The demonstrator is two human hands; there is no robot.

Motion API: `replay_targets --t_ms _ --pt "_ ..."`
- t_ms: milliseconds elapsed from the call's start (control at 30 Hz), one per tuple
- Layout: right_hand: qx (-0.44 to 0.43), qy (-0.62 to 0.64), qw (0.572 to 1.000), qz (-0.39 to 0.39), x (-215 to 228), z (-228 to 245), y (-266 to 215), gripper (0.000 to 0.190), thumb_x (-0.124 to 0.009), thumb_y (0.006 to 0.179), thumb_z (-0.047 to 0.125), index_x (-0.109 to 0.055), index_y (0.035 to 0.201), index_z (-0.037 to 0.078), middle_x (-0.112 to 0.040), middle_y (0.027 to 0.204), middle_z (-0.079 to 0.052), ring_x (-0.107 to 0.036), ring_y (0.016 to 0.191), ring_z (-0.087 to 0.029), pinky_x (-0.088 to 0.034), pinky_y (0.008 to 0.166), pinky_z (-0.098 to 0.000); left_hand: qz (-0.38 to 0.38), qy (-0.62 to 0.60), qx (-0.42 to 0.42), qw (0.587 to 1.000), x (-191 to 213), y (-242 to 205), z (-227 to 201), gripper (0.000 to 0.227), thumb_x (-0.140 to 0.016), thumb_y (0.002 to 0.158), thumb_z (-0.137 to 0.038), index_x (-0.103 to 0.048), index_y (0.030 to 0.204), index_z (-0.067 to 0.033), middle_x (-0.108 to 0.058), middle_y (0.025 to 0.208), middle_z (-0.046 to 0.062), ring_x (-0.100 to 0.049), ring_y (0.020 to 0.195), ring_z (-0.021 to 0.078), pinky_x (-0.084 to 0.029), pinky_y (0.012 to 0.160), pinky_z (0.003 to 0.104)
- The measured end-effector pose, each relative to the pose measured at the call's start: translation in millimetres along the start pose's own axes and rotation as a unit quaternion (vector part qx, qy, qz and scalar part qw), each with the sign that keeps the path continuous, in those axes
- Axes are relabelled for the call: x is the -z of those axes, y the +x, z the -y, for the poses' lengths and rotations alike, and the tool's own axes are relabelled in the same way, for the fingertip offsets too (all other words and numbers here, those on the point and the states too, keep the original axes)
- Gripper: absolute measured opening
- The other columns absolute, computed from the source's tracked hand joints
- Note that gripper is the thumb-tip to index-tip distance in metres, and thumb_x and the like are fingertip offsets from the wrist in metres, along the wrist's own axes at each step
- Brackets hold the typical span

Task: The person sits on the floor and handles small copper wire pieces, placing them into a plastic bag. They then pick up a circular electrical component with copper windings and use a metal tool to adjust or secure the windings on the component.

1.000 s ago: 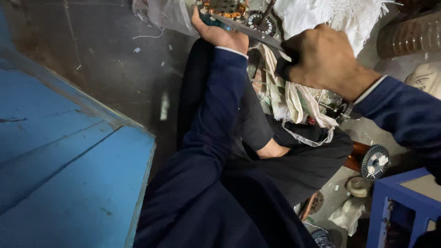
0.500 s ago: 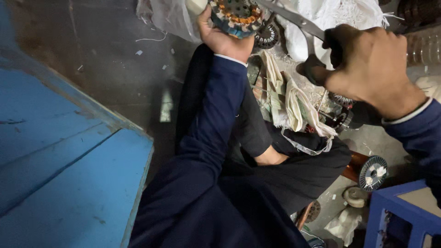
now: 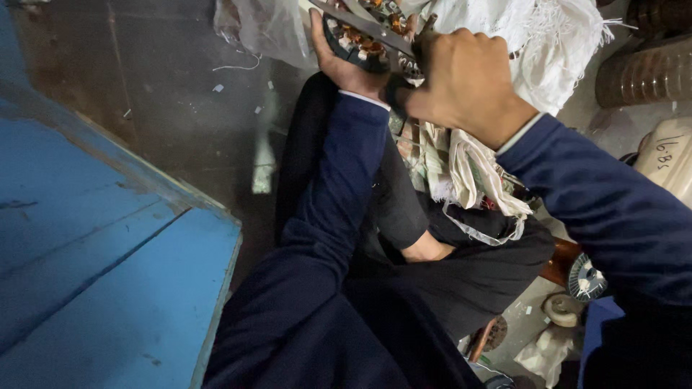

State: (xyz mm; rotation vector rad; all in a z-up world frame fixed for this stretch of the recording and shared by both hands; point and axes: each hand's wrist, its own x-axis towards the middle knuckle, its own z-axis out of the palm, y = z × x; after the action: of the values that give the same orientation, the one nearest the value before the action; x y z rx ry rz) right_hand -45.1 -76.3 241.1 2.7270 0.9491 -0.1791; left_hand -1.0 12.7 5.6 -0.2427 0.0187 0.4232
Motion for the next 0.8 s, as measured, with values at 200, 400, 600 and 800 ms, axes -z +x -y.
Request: replay_targets --t_ms 200,400,600,800 --pt "0.023 -0.005 1.000 0.002 -17 12 19 0.061 -0.075 0.074 0.055 -0.071 0.093 -0.003 -0.068 0.074 -0.026 -0.067 0.063 -0.041 -0.051 0.059 -0.0504 -0.103 0.021 0.009 0.994 7 2 -5 0.061 -0.060 0.097 -0.059 -0.060 0.130 -0.0079 -0.063 0.123 0.011 -0.063 0.108 0.0308 -0.054 0.092 0.048" --pt "0.093 -0.036 0.993 -0.063 -17 10 27 0.062 -0.078 0.077 0.059 -0.073 0.085 -0.002 -0.068 0.075 -0.025 -0.068 0.067 -0.038 -0.051 0.061 -0.0469 -0.159 0.024 0.020 0.987 -19 -12 -7 0.065 -0.058 0.094 -0.062 -0.057 0.133 -0.0107 -0.060 0.124 0.009 -0.059 0.109 0.0310 -0.051 0.092 0.048" --pt "0.057 -0.084 0.995 0.026 5 29 22 0.049 -0.073 0.074 0.047 -0.074 0.081 -0.002 -0.067 0.062 -0.017 -0.067 0.054 -0.031 -0.050 0.054 -0.0425 -0.051 -0.019 0.026 0.998 23 -5 4 0.069 -0.056 0.101 -0.064 -0.054 0.142 -0.0081 -0.058 0.132 0.013 -0.059 0.116 0.0321 -0.051 0.098 0.049" --pt "0.106 -0.077 0.991 -0.002 10 23 23 0.048 -0.076 0.071 0.051 -0.076 0.075 0.004 -0.066 0.062 -0.017 -0.066 0.055 -0.031 -0.049 0.053 -0.0418 -0.075 -0.021 0.085 0.993 47 1 3 0.069 -0.049 0.093 -0.066 -0.056 0.137 -0.0129 -0.059 0.129 0.014 -0.060 0.114 0.0331 -0.052 0.096 0.050"
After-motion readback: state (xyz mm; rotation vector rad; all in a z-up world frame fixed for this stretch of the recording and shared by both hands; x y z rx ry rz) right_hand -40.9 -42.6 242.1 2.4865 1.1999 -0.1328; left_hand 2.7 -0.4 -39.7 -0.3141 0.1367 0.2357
